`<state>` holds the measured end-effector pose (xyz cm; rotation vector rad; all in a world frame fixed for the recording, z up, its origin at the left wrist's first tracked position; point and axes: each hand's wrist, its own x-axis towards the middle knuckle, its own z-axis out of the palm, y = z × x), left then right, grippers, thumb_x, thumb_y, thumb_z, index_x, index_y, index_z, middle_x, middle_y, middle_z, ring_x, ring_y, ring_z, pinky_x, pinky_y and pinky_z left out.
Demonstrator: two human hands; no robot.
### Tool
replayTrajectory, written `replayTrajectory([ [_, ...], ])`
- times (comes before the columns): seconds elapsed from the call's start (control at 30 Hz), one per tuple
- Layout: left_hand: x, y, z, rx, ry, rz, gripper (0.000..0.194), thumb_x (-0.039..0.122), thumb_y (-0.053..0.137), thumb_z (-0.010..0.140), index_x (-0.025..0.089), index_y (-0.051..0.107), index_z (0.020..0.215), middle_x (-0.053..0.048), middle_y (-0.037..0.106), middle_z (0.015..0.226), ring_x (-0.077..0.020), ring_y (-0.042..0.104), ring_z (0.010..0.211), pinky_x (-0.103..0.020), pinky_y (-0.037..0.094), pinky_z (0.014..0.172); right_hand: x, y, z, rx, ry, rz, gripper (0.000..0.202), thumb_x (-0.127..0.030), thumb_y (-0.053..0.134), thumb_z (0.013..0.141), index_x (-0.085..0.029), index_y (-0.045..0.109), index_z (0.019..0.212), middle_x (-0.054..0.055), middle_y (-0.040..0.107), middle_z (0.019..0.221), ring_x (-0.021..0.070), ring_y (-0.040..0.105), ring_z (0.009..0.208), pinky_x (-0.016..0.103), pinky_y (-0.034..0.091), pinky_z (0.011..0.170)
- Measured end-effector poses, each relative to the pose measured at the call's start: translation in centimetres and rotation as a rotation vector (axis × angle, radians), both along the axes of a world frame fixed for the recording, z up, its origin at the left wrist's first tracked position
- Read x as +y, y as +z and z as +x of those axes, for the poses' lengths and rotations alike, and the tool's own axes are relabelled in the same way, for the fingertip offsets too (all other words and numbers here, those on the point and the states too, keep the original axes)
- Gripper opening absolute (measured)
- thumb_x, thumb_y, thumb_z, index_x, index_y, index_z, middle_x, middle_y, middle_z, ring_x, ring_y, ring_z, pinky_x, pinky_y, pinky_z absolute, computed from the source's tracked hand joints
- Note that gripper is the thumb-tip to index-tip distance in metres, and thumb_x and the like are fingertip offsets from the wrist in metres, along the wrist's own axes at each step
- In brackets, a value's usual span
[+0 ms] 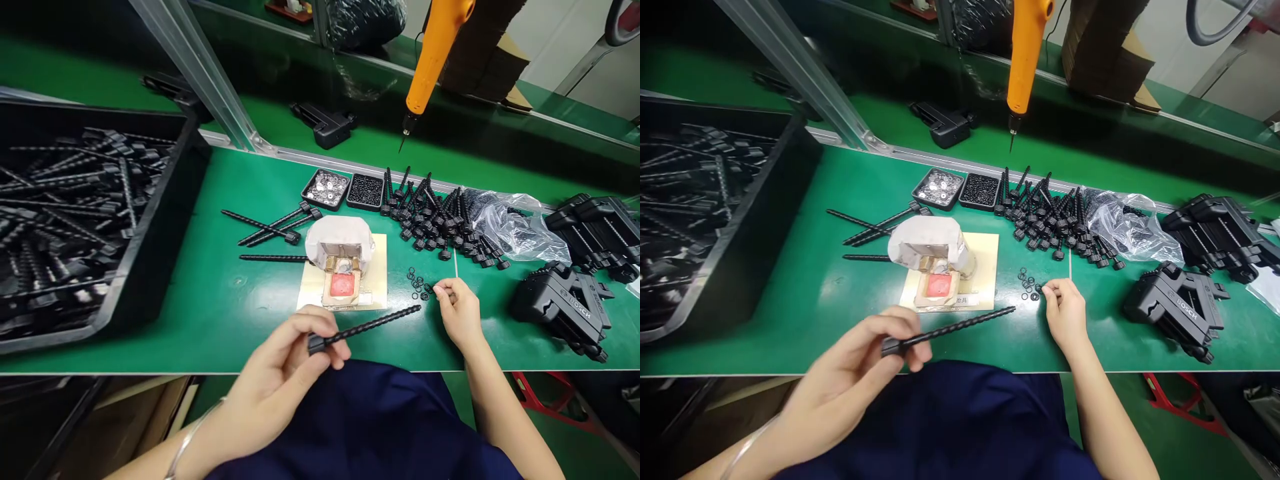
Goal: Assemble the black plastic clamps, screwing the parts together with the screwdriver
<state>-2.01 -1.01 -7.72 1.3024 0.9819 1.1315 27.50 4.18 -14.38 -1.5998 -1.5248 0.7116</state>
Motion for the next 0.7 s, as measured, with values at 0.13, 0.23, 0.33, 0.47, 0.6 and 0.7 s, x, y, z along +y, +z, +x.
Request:
replayTrajectory([
  [0.13,0.3,-0.5,1.2,-0.096,-0.082,-0.002,0.010,0.029,0.058,0.099,0.024,0.063,0.107,-0.004,0.055,0.097,-0.0134,0.071,0.079,-0.020,0.062,0.072,-1.8,2.4,-1.0,0.300,0.099,-0.052,0.027,-0.042,0.064,0.095,-0.016,0.064,0.086,0.007,0.070,0.086,0.0157,0.066,0.066,0.026,0.057,0.059],
  [0.23,0.0,-0.6,0.9,-0.114,-0.122,0.026,0.011,0.026,0.057,0.100,0.024,0.062,0.110,-0.004,0.053,0.099,-0.0140,0.072,0.086,-0.018,0.061,0.078,-3.2,3.9,-2.0,0.505,0.187,-0.075,0.028,-0.042,0.069,0.093,-0.016,0.064,0.082,0.009,0.072,0.092,0.0155,0.069,0.066,0.027,0.061,0.063],
  [0.33,-0.2,-0.5,0.7,-0.101,-0.150,0.037,0.012,0.025,0.056,0.101,0.024,0.061,0.111,-0.004,0.056,0.097,-0.0130,0.071,0.087,-0.018,0.060,0.080,-3.8,4.8,-2.9,0.642,0.199,-0.068,0.032,-0.043,0.076,0.088,-0.017,0.064,0.076,0.008,0.073,0.090,0.0148,0.070,0.064,0.026,0.063,0.064],
  [0.47,0.0,-0.6,0.7,-0.098,-0.144,0.060,0.012,0.024,0.055,0.101,0.024,0.061,0.112,-0.004,0.057,0.096,-0.0131,0.070,0.088,-0.019,0.060,0.082,-3.5,4.9,-3.3,0.720,0.158,-0.032,0.025,-0.042,0.082,0.084,-0.021,0.071,0.078,0.004,0.074,0.086,0.0137,0.070,0.064,0.021,0.063,0.062],
  [0.6,-0.4,-0.8,0.6,-0.177,-0.158,0.041,0.014,0.023,0.057,0.101,0.024,0.062,0.114,-0.005,0.055,0.102,-0.0121,0.070,0.091,-0.021,0.058,0.086,-3.6,5.0,-2.5,0.702,0.177,-0.038,0.018,-0.037,0.087,0.077,-0.025,0.079,0.088,0.007,0.075,0.078,0.0193,0.072,0.057,0.022,0.063,0.055],
  [0.7,-1.1,-1.3,1.3,-0.290,-0.162,-0.054,0.012,0.029,0.064,0.097,0.019,0.061,0.105,-0.006,0.056,0.103,-0.0139,0.070,0.091,-0.024,0.058,0.084,-4.2,4.8,-1.4,0.367,0.193,-0.079,0.018,-0.048,0.083,0.077,-0.031,0.080,0.079,0.009,0.073,0.078,0.0287,0.071,0.057,0.034,0.063,0.046],
])
